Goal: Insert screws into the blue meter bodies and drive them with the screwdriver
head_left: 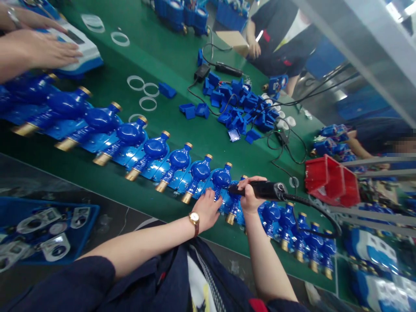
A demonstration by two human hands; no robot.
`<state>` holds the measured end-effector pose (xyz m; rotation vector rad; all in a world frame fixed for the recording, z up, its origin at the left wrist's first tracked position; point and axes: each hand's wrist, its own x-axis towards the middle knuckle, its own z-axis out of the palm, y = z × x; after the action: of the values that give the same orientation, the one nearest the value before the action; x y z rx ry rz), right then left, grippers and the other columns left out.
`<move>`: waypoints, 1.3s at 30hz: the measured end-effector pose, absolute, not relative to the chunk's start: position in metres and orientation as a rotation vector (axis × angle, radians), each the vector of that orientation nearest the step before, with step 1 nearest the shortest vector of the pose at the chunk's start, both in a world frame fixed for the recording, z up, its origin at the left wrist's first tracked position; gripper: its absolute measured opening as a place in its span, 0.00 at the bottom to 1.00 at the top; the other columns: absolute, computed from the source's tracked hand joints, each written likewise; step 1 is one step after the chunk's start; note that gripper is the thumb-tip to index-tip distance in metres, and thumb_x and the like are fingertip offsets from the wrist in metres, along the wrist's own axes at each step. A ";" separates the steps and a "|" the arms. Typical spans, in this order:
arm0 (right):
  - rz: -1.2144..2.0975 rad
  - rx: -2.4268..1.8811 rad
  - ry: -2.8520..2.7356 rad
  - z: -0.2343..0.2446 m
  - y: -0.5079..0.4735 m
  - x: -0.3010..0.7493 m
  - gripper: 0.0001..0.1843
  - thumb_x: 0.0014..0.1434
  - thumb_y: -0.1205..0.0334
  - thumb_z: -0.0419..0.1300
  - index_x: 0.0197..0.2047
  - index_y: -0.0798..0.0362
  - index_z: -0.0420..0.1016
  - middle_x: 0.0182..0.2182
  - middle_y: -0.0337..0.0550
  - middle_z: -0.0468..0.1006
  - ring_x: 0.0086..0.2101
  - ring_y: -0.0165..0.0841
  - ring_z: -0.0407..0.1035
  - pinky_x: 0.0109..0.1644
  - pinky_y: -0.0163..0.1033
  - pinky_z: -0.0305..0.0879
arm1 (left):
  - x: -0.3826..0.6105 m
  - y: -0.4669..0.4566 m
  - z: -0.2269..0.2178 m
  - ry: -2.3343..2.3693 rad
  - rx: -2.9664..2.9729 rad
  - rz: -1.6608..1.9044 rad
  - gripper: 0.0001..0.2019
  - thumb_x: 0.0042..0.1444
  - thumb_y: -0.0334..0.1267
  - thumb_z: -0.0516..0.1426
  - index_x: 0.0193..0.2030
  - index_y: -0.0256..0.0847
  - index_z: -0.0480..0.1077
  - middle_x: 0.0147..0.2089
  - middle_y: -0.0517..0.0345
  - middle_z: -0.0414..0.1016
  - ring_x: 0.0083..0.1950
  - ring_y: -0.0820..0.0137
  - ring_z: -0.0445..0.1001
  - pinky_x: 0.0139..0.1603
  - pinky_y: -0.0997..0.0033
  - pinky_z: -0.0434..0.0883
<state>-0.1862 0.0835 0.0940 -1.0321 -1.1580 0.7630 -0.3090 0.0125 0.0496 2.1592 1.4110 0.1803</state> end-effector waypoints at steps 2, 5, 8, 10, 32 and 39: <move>0.773 -1.026 -1.155 0.091 0.084 -0.186 0.10 0.49 0.64 0.60 0.34 0.51 0.62 0.18 0.28 0.69 0.18 0.25 0.64 0.27 0.36 0.66 | -0.309 0.013 0.048 1.413 2.166 0.193 0.26 0.52 0.41 0.56 0.58 0.38 0.60 0.57 0.38 0.59 0.61 0.49 0.54 0.56 0.54 0.61; 0.819 -1.007 -1.169 0.092 0.084 -0.183 0.10 0.49 0.64 0.61 0.35 0.51 0.63 0.18 0.28 0.69 0.18 0.25 0.65 0.27 0.37 0.66 | -0.310 0.014 0.047 1.427 2.184 0.202 0.26 0.52 0.40 0.56 0.58 0.38 0.60 0.56 0.38 0.59 0.61 0.49 0.54 0.55 0.54 0.62; 0.843 -0.990 -1.173 0.108 0.084 -0.180 0.10 0.49 0.65 0.61 0.35 0.52 0.64 0.19 0.29 0.70 0.19 0.25 0.66 0.28 0.37 0.67 | -0.310 0.014 0.046 1.448 2.182 0.182 0.27 0.51 0.40 0.56 0.59 0.40 0.60 0.57 0.40 0.60 0.61 0.51 0.55 0.56 0.54 0.62; 0.848 -0.960 -1.169 0.124 0.084 -0.181 0.11 0.49 0.65 0.60 0.36 0.51 0.64 0.19 0.29 0.70 0.19 0.25 0.65 0.29 0.37 0.67 | -0.309 0.013 0.046 1.467 2.168 0.178 0.27 0.52 0.40 0.56 0.60 0.42 0.59 0.58 0.41 0.59 0.61 0.51 0.55 0.56 0.54 0.62; 0.942 -0.884 -1.362 0.124 0.105 -0.229 0.12 0.50 0.62 0.60 0.37 0.49 0.61 0.19 0.28 0.68 0.19 0.26 0.65 0.28 0.37 0.67 | -0.296 0.010 0.040 1.561 2.106 0.265 0.24 0.53 0.31 0.53 0.58 0.41 0.62 0.60 0.37 0.58 0.62 0.51 0.54 0.57 0.53 0.60; 0.979 -0.874 -1.367 0.130 0.106 -0.225 0.11 0.51 0.62 0.60 0.37 0.49 0.62 0.19 0.28 0.69 0.19 0.26 0.65 0.30 0.38 0.67 | -0.293 0.007 0.040 1.563 2.100 0.248 0.24 0.53 0.32 0.53 0.58 0.42 0.62 0.61 0.38 0.58 0.63 0.52 0.55 0.57 0.53 0.60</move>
<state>-0.2245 0.1062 0.1305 -0.8742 -1.3670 0.9788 -0.2928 0.0073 0.0397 2.1005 1.5633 0.2475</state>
